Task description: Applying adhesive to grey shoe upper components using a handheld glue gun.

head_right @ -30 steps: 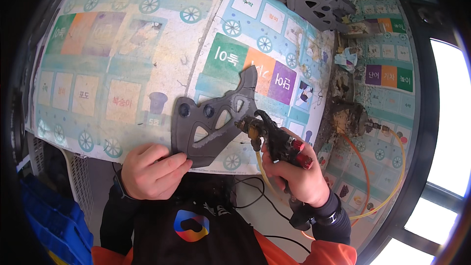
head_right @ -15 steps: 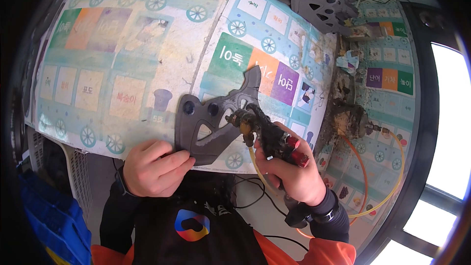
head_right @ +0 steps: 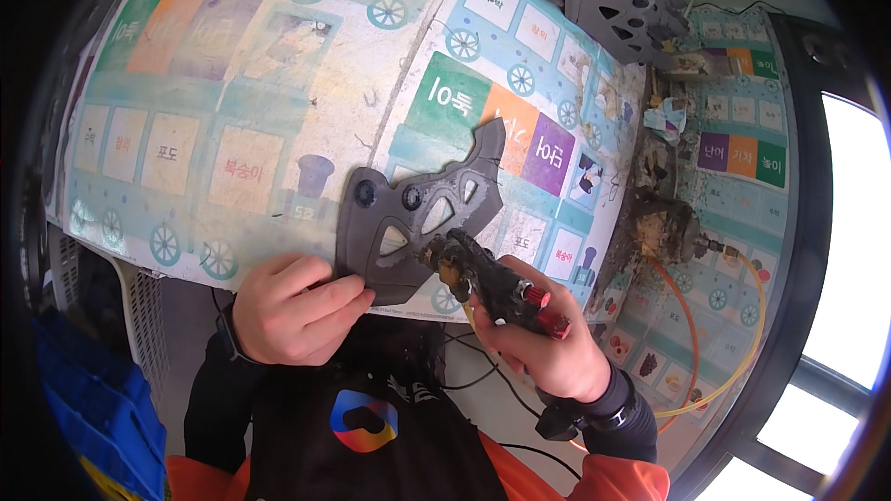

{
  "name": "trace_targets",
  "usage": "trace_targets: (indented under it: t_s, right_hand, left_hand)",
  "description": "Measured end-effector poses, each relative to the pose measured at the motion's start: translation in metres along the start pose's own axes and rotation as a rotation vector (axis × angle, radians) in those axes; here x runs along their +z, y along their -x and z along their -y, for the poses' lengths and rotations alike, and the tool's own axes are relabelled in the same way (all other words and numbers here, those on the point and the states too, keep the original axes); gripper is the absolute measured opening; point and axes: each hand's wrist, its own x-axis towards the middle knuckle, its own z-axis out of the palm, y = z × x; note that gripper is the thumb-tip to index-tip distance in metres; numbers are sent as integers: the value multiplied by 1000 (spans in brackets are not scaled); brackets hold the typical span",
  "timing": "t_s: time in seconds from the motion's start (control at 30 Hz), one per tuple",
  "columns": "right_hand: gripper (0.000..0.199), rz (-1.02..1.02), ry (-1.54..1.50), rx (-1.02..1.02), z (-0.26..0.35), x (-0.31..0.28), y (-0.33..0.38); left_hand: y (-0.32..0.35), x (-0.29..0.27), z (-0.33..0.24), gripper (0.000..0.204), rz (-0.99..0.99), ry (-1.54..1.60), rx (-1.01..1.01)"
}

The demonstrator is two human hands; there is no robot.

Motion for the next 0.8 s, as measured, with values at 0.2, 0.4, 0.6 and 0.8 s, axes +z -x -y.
trace_targets:
  t_s: [0.2,0.4,0.6,0.8]
  right_hand:
    - [28,17,-23,-54,2,4,-5]
    - [32,24,-12,-70,6,8,-8]
    - [35,52,22,-22,10,15,-6]
    - [40,74,60,25,5,17,-5]
  left_hand:
    - [3,3,3,28,-11,-7,22]
    - [6,2,4,29,4,-7,36]
    - [6,3,3,28,-9,9,33]
    - [4,0,4,28,4,7,40]
